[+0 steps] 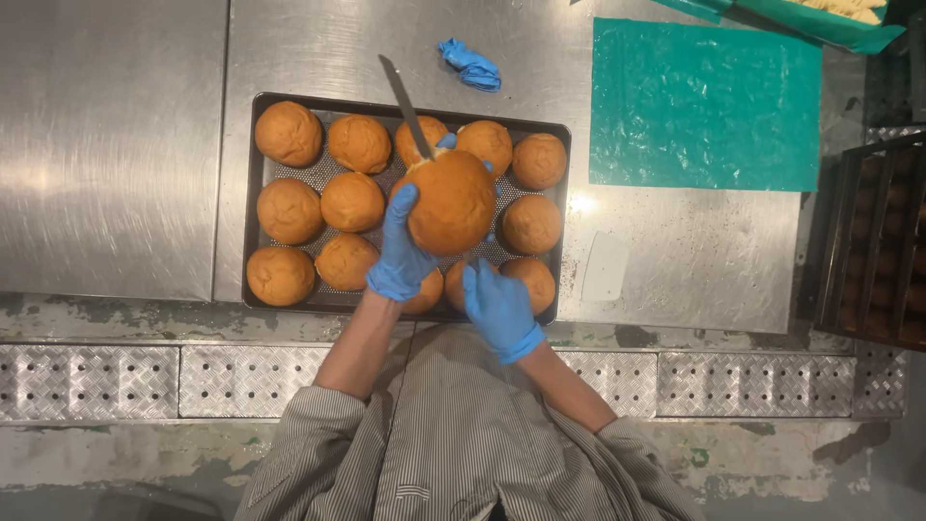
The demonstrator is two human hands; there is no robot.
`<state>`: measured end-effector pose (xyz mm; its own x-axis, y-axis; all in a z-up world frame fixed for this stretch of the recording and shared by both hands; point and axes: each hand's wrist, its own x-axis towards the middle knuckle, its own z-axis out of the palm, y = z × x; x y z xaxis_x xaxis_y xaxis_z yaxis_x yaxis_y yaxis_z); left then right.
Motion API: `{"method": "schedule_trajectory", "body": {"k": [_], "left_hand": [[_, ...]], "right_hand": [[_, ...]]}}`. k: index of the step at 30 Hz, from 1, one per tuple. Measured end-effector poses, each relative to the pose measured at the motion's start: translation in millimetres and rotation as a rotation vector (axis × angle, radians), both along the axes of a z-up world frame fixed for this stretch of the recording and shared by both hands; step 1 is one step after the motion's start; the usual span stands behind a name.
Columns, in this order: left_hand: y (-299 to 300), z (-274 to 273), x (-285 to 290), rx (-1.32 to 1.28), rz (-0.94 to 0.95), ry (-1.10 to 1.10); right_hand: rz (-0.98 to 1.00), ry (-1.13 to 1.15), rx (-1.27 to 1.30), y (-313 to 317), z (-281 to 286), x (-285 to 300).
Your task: The person slices a cross shape into the top of several bread buns on a metal baking tray using a long knife, handling one bun at a time with blue-gloved hands.
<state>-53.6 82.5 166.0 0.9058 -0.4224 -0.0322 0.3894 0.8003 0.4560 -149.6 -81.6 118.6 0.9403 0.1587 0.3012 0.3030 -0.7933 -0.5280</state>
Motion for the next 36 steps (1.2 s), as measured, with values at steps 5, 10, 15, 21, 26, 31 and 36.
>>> {"method": "schedule_trajectory", "body": {"k": [5,10,15,21,26,31,36], "left_hand": [[23,8,17,-0.055,0.088,0.068],[74,0,41,-0.144,0.180,-0.097],[81,-39,48,0.205,0.530,0.171],[36,-44,28,-0.048,0.213,0.245],[18,-36,20,-0.185,0.057,0.226],[14,-18,10,-0.144,0.073,0.050],[36,-21,22,-0.278,0.121,0.313]], "right_hand": [[0.062,0.033,-0.056,-16,-18,-17],[0.146,0.195,-0.072,-60,-34,-54],[0.116,0.141,-0.122,-76,-38,-58],[0.062,0.103,0.116,-21,3,-23],[0.024,0.148,0.404,7,34,-5],[-0.016,0.161,0.290,3,37,3],[0.077,0.243,0.096,-6,22,-29]]}}
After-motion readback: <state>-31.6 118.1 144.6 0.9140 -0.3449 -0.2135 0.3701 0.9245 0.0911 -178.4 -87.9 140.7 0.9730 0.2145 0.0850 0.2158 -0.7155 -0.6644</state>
